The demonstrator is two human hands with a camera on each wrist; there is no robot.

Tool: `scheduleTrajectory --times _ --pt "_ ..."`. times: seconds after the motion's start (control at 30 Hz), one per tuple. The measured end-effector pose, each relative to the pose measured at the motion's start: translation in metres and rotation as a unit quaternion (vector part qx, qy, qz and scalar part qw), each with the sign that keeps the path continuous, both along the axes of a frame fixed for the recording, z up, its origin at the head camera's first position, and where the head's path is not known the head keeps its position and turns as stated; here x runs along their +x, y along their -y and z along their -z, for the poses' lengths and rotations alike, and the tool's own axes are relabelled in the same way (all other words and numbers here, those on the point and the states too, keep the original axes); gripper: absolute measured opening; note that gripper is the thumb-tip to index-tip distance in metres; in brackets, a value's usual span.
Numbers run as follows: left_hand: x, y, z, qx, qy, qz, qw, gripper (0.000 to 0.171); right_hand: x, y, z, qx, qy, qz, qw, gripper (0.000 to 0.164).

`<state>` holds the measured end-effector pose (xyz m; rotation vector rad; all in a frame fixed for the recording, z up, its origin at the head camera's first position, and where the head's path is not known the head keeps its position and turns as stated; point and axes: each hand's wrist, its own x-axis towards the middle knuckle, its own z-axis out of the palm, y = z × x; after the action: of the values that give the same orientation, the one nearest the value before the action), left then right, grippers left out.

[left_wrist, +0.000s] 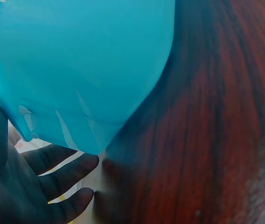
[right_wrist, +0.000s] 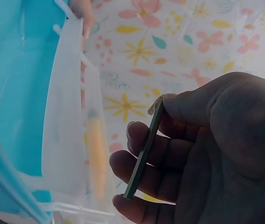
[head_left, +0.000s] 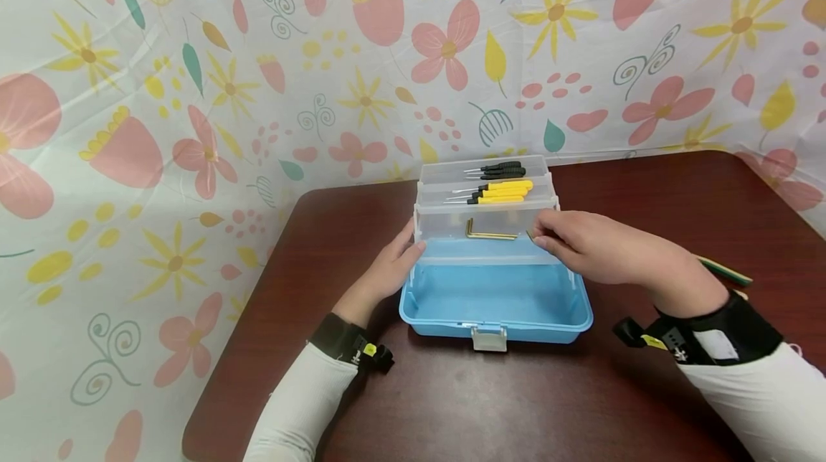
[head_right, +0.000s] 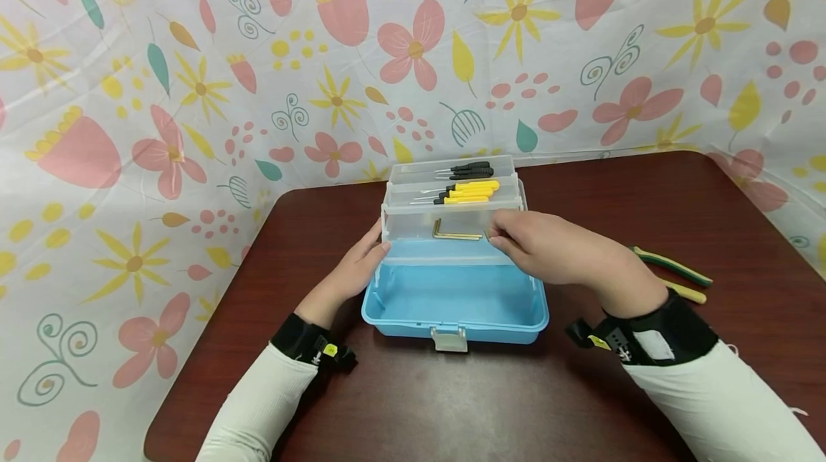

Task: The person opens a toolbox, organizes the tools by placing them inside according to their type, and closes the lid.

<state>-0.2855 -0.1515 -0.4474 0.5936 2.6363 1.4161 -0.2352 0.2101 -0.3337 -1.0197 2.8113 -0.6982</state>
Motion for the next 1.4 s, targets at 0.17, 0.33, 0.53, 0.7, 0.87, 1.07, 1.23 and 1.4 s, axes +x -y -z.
scheduleTrajectory --times 0.17,0.33,0.53,0.7,0.87,1.07,1.23,1.4 --pt "-0.001 0.000 0.000 -0.003 0.006 -0.004 1.0000 0.065 0.001 0.006 0.000 -0.002 0.007 -0.005 1.000 0.011" --pt "-0.001 0.001 0.002 -0.010 -0.003 -0.012 0.9999 0.062 0.000 0.010 0.004 -0.003 0.011 -0.014 1.000 0.013" --pt "0.000 0.002 0.002 -0.007 -0.009 -0.005 0.9999 0.062 0.000 0.014 0.007 -0.007 0.011 -0.022 1.000 0.015" --pt "0.006 0.001 -0.010 -0.017 0.003 0.005 0.9998 0.064 -0.001 0.016 0.005 -0.008 0.004 -0.018 1.000 0.015" --pt "0.018 -0.003 -0.036 -0.033 0.011 0.025 0.9991 0.066 -0.004 0.019 0.004 -0.014 -0.014 -0.030 0.999 0.015" --pt "0.005 0.000 -0.015 -0.025 0.013 0.014 0.9995 0.066 -0.011 0.029 -0.005 0.010 -0.027 -0.056 0.998 0.015" --pt "-0.003 0.002 0.001 -0.011 -0.007 0.003 0.9999 0.064 -0.024 0.040 -0.013 0.038 -0.021 -0.074 0.996 0.013" --pt "-0.001 0.002 0.003 -0.011 -0.012 -0.007 0.9998 0.062 -0.040 0.053 -0.018 0.054 -0.001 -0.095 0.994 0.015"
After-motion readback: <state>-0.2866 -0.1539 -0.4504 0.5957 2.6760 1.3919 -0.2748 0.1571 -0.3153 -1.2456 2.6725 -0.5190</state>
